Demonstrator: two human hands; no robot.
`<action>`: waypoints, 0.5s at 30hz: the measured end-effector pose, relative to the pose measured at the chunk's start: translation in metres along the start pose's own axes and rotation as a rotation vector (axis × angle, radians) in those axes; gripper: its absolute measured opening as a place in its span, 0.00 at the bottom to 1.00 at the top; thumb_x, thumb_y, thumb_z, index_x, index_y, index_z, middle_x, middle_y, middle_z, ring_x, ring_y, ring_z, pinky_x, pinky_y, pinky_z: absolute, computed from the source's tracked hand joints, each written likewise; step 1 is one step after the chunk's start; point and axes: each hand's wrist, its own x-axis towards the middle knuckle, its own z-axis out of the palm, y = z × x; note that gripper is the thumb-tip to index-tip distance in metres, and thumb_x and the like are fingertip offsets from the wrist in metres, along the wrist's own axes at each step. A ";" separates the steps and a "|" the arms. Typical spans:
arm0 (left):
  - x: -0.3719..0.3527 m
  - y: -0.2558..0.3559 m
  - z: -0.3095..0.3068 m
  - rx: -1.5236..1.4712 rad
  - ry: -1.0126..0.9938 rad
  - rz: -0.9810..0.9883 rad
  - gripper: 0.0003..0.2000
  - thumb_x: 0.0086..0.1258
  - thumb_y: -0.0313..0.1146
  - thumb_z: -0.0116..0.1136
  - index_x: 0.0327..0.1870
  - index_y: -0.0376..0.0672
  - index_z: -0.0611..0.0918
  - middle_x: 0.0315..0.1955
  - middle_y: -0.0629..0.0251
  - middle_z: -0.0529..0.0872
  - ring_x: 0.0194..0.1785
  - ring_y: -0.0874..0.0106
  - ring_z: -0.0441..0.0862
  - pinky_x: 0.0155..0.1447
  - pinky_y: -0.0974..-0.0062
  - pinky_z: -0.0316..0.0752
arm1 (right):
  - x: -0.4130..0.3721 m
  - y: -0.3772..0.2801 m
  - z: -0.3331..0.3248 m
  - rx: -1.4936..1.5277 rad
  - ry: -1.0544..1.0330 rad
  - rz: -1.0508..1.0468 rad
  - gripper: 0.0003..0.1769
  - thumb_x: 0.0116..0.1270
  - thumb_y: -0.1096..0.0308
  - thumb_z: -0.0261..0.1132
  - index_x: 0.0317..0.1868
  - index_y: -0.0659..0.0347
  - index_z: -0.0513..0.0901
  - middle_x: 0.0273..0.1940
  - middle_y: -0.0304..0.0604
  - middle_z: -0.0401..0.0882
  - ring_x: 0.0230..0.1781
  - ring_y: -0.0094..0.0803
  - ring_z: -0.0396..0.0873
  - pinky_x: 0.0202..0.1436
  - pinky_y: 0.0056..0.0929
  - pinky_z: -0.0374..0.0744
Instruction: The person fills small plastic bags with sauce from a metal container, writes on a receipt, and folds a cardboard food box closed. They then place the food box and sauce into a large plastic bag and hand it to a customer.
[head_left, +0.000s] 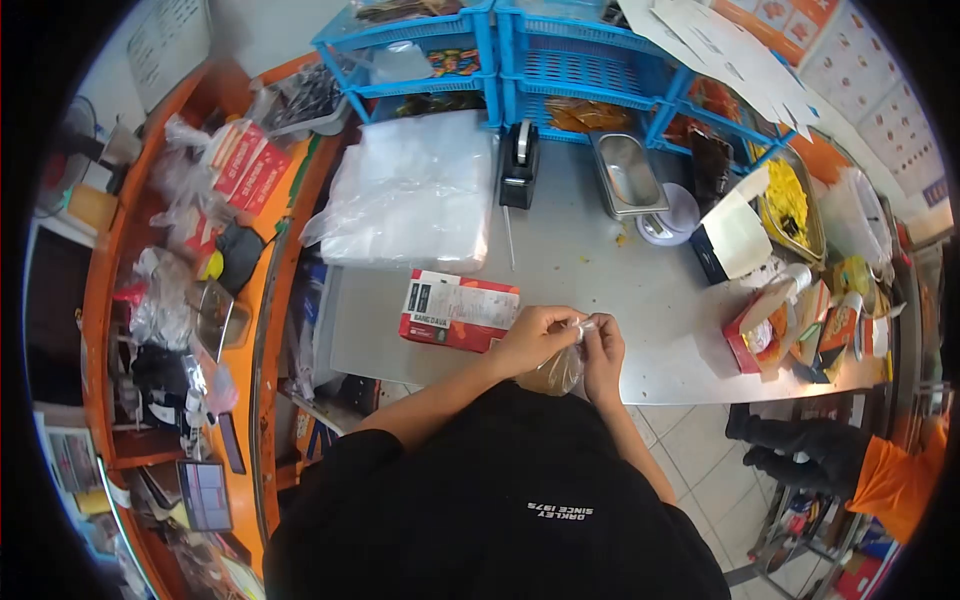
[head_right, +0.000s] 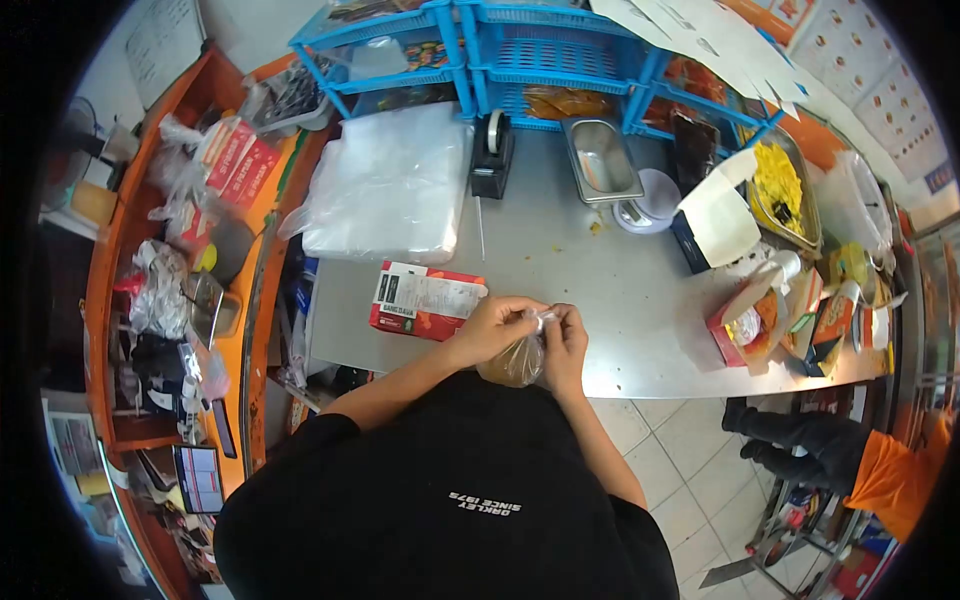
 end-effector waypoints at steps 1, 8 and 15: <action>-0.004 0.009 0.003 -0.035 0.051 0.066 0.14 0.66 0.22 0.52 0.52 0.32 0.79 0.44 0.61 0.84 0.44 0.77 0.81 0.50 0.79 0.75 | 0.002 -0.008 0.004 0.252 0.060 0.197 0.04 0.70 0.73 0.50 0.39 0.60 0.73 0.30 0.32 0.72 0.24 0.20 0.69 0.28 0.21 0.69; -0.007 0.009 -0.006 -0.188 -0.024 0.074 0.03 0.62 0.19 0.56 0.36 0.34 0.77 0.30 0.70 0.79 0.36 0.82 0.78 0.41 0.83 0.73 | 0.003 -0.018 0.000 -0.001 -0.146 0.155 0.03 0.70 0.72 0.53 0.38 0.59 0.73 0.27 0.32 0.68 0.26 0.17 0.66 0.29 0.20 0.67; -0.006 0.003 0.002 0.034 0.054 0.037 0.07 0.65 0.25 0.58 0.31 0.39 0.71 0.28 0.72 0.75 0.38 0.83 0.75 0.40 0.80 0.72 | 0.005 -0.020 0.006 0.215 -0.021 0.158 0.05 0.69 0.72 0.52 0.34 0.61 0.72 0.28 0.33 0.69 0.28 0.20 0.66 0.31 0.21 0.69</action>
